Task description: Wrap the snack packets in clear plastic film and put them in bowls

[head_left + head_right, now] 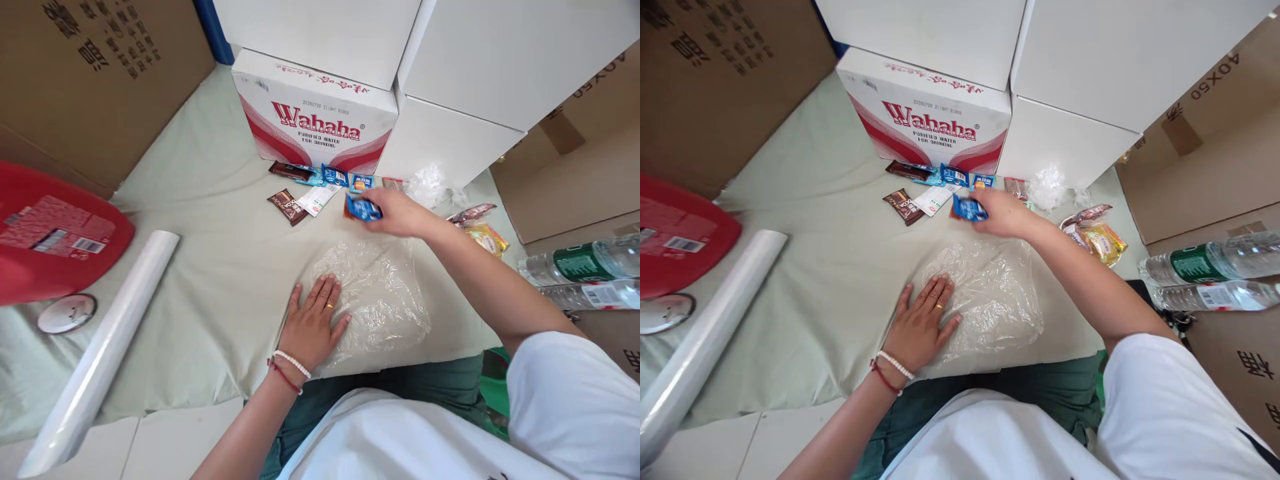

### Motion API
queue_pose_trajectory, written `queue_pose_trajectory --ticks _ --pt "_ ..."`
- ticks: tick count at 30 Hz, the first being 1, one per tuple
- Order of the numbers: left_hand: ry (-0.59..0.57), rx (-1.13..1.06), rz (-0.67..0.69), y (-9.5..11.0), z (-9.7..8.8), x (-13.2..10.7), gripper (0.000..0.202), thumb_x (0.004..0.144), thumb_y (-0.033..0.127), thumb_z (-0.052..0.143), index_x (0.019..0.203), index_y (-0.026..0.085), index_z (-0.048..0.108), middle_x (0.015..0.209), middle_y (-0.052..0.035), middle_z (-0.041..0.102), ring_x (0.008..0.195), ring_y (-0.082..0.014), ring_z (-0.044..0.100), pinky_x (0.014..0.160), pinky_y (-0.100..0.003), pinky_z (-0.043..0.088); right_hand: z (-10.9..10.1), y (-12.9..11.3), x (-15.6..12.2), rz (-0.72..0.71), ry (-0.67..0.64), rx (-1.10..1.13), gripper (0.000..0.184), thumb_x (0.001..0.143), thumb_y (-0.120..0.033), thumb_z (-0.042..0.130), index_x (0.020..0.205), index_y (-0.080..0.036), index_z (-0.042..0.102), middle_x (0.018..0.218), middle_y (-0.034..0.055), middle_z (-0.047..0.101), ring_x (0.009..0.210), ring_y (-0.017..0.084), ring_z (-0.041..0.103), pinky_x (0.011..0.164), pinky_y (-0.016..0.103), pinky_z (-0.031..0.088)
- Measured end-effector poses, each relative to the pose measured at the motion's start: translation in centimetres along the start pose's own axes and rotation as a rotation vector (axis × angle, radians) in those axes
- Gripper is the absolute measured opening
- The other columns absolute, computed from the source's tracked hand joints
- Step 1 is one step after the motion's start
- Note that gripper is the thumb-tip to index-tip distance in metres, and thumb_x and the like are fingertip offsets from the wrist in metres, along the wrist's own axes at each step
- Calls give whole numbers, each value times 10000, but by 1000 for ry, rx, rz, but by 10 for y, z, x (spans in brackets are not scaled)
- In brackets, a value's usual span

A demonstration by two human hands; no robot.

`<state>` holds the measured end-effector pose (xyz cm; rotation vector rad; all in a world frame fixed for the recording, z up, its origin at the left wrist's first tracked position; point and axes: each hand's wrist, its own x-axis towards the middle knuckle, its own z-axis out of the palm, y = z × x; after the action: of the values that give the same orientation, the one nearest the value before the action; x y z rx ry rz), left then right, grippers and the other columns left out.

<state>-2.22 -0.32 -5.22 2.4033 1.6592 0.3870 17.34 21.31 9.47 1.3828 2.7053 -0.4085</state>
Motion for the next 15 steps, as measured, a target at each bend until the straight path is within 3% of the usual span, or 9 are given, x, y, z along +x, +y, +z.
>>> queue_pose_trajectory --ticks 2,5,10,12,14,15 --pt "1 18 9 0 1 0 691 1060 528 381 1643 161 347 1681 -134 382 1568 -306 375 1312 -594 144 2 -10 -42 -27 -151 46 430 864 -287 701 1281 -192 649 1166 93 708 1032 280 668 869 320 480" --pt "10 53 25 -2 4 -1 766 1047 540 396 1671 122 247 1674 -174 382 1557 -329 392 1298 -608 166 31 -24 -85 0 -306 40 464 863 -307 725 1310 -213 643 1173 107 693 1014 287 693 818 322 494" --pt "43 96 59 -6 9 -1 807 1039 553 402 1677 101 203 1665 -193 391 1537 -339 423 1285 -611 166 90 -39 -108 45 -290 40 626 910 -255 702 1507 -258 515 1407 150 587 1000 288 738 795 351 546" --pt "64 109 77 -7 10 -1 786 1041 548 397 1678 121 222 1664 -189 393 1518 -347 448 1281 -612 163 89 -31 -111 -10 -256 132 807 855 -279 793 1577 -264 431 1551 170 479 1095 295 724 875 367 560" --pt "88 115 99 -9 10 0 783 1041 542 400 1682 132 214 1661 -188 400 1498 -354 473 1275 -613 173 67 -6 -114 -7 -165 211 894 830 -369 838 1603 -285 397 1631 157 407 1250 306 659 991 379 537" --pt "102 116 109 -9 10 0 788 1040 539 403 1686 135 200 1657 -189 407 1490 -356 483 1273 -612 178 49 14 -114 45 -85 214 847 858 -424 809 1596 -294 413 1630 140 423 1309 308 620 1037 386 517"
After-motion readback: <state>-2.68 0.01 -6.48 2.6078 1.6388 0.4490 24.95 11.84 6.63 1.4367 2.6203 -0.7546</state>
